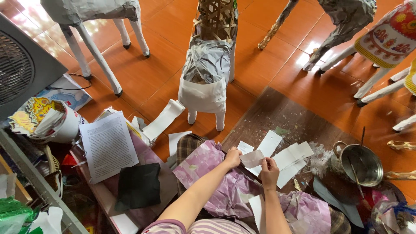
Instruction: Applying glue-coated paper strips to a frame to create a papier-mâché figure
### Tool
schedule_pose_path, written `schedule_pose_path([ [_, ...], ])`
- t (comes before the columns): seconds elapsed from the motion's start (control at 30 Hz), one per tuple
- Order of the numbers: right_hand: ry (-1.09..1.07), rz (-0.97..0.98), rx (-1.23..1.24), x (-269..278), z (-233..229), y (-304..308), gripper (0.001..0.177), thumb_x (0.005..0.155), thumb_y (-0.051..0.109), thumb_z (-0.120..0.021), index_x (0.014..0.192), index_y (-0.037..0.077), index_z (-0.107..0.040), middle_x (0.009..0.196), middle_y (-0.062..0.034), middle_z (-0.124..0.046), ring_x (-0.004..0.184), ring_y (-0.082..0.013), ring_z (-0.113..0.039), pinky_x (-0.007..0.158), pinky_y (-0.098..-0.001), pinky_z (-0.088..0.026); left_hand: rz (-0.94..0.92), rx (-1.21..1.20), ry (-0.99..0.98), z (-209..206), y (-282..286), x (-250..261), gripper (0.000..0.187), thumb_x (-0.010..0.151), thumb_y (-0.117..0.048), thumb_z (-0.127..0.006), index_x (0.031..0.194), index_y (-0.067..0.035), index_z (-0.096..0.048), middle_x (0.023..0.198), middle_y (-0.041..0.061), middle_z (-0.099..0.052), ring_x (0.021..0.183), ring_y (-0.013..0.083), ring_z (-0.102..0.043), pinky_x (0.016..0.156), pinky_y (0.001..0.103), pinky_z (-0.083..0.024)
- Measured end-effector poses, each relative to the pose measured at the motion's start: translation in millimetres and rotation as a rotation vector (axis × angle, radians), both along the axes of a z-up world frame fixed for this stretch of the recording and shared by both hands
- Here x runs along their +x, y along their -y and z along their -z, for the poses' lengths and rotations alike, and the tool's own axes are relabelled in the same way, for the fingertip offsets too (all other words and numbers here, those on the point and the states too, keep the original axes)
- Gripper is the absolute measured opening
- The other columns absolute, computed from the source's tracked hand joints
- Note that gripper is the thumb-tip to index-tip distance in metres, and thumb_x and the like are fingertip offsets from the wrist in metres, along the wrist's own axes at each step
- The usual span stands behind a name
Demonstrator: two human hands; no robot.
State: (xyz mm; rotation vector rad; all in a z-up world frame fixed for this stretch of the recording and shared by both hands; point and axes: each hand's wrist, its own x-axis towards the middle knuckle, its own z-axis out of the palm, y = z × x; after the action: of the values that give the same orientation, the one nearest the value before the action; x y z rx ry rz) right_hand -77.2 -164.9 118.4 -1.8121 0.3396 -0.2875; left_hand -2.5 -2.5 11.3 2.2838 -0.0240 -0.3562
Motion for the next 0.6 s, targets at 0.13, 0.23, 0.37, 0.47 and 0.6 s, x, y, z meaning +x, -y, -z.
schedule_pose_path([
  [0.13,-0.006,-0.001,0.024,0.9,9.3,3.9,0.013,0.101,0.011,-0.065,0.108,0.005,-0.073,0.089,-0.0126,-0.07,0.08,-0.0194,-0.063,0.077,-0.0337,-0.055,0.007,0.001,-0.02,-4.2,-2.9,-1.8,0.032,0.086,-0.003,-0.056,0.102,-0.019,-0.079,0.138,0.014,-0.057,0.132,0.0492,-0.049,0.118,0.049,-0.039],
  [0.23,-0.053,-0.028,-0.059,2.0,1.6,3.1,0.019,0.097,0.011,-0.061,0.108,0.0,-0.072,0.09,-0.0069,-0.073,0.074,-0.0165,-0.06,0.067,-0.0277,-0.047,0.011,-0.043,0.094,-7.4,-3.8,-4.5,0.022,0.078,0.0,-0.059,0.089,-0.007,-0.076,0.123,0.017,-0.062,0.109,0.0379,-0.056,0.099,0.039,-0.047],
  [0.37,-0.068,-0.026,-0.075,1.8,-4.5,1.3,0.019,0.098,0.011,-0.061,0.109,0.001,-0.072,0.093,-0.0071,-0.074,0.074,-0.0166,-0.06,0.067,-0.0277,-0.047,0.016,-0.045,0.105,-0.9,-3.5,-3.3,0.021,0.078,-0.001,-0.059,0.09,-0.009,-0.076,0.121,0.016,-0.061,0.107,0.0377,-0.056,0.098,0.04,-0.047],
  [0.47,-0.07,-0.026,-0.061,-2.2,-10.4,-1.7,0.019,0.098,0.009,-0.06,0.11,0.0,-0.071,0.095,-0.008,-0.074,0.077,-0.0173,-0.062,0.068,-0.0273,-0.047,0.018,-0.042,0.135,5.2,-3.4,-6.1,0.022,0.078,-0.001,-0.06,0.091,-0.009,-0.076,0.123,0.017,-0.061,0.107,0.0397,-0.055,0.098,0.042,-0.047],
  [0.6,-0.092,-0.017,-0.08,-1.2,-12.0,-0.6,0.021,0.097,0.011,-0.06,0.111,0.0,-0.072,0.093,-0.0095,-0.074,0.074,-0.0185,-0.061,0.066,-0.029,-0.047,0.015,-0.043,0.195,0.0,-2.9,-6.6,0.02,0.078,-0.004,-0.059,0.088,-0.009,-0.075,0.121,0.018,-0.063,0.103,0.0404,-0.057,0.094,0.042,-0.049],
])
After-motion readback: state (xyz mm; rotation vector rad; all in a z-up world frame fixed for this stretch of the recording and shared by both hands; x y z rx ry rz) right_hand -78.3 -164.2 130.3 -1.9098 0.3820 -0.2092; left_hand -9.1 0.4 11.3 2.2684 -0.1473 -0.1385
